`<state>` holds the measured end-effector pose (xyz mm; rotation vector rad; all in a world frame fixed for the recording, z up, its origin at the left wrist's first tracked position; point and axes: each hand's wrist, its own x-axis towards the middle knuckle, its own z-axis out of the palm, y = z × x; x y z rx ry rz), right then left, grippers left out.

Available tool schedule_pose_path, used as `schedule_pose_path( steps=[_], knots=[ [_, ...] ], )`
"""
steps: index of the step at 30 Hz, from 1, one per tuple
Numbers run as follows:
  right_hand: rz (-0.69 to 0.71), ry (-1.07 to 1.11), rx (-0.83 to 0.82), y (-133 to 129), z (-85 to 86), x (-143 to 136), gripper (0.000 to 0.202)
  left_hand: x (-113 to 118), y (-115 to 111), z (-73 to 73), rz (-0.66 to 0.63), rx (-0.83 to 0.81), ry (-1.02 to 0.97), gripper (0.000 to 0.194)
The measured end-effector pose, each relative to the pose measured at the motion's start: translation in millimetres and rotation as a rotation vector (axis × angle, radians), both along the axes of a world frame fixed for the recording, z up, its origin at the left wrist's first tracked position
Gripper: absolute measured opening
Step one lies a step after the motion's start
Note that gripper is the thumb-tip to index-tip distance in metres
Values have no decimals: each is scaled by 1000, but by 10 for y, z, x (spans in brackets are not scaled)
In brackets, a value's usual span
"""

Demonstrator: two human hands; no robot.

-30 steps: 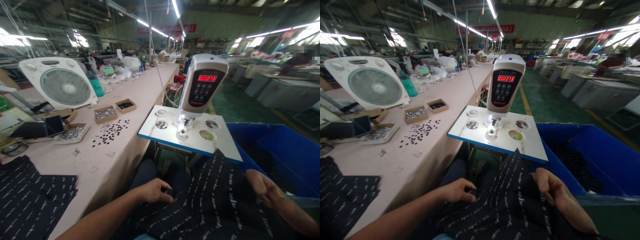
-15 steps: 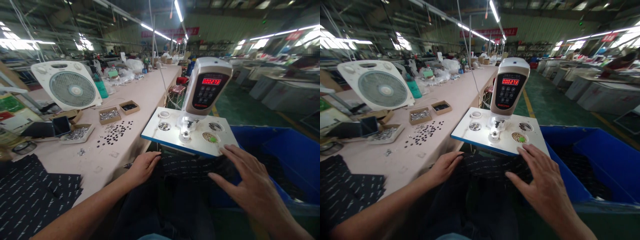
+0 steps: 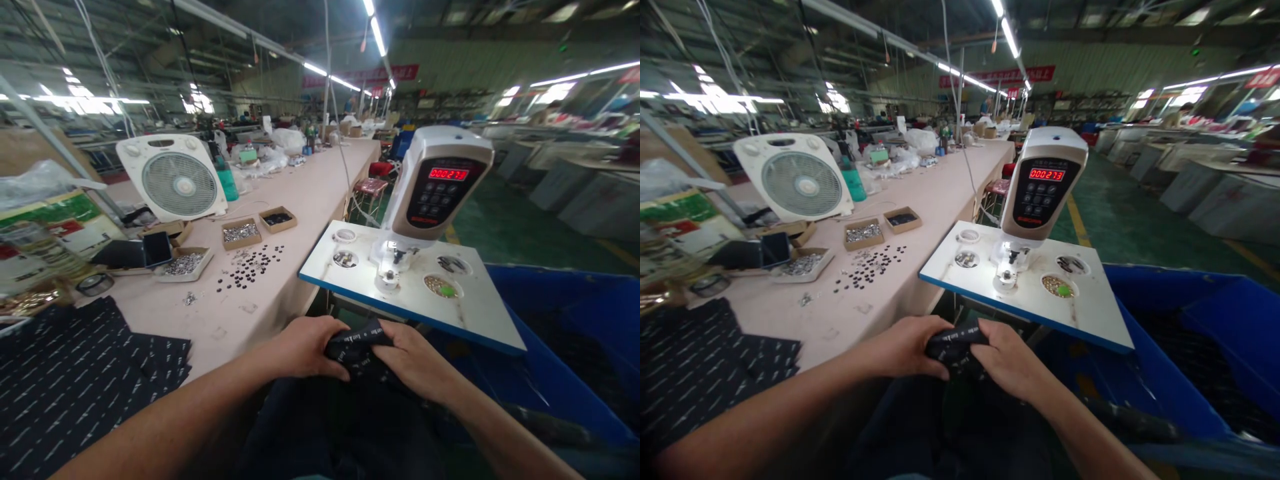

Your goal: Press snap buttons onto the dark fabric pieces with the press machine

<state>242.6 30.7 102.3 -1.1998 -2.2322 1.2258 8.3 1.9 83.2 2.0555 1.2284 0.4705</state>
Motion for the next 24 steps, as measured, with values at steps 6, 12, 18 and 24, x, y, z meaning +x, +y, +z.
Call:
schedule_pose_path(
  steps=[6, 12, 18, 24],
  knots=[
    [31, 37, -118, 4, 47, 25, 20, -76, 69, -145, -39, -320, -241, 14],
    [45, 30, -169, 26, -24, 92, 27, -15, 48, -161, 110, -463, -459, 13],
    [-26, 153, -274, 24, -67, 14, 34, 39, 6, -247, 152, -581, -639, 28],
    [-24, 109, -261, 44, -88, -43, 31, -67, 48, -146, 137, -239, -315, 61]
  ],
)
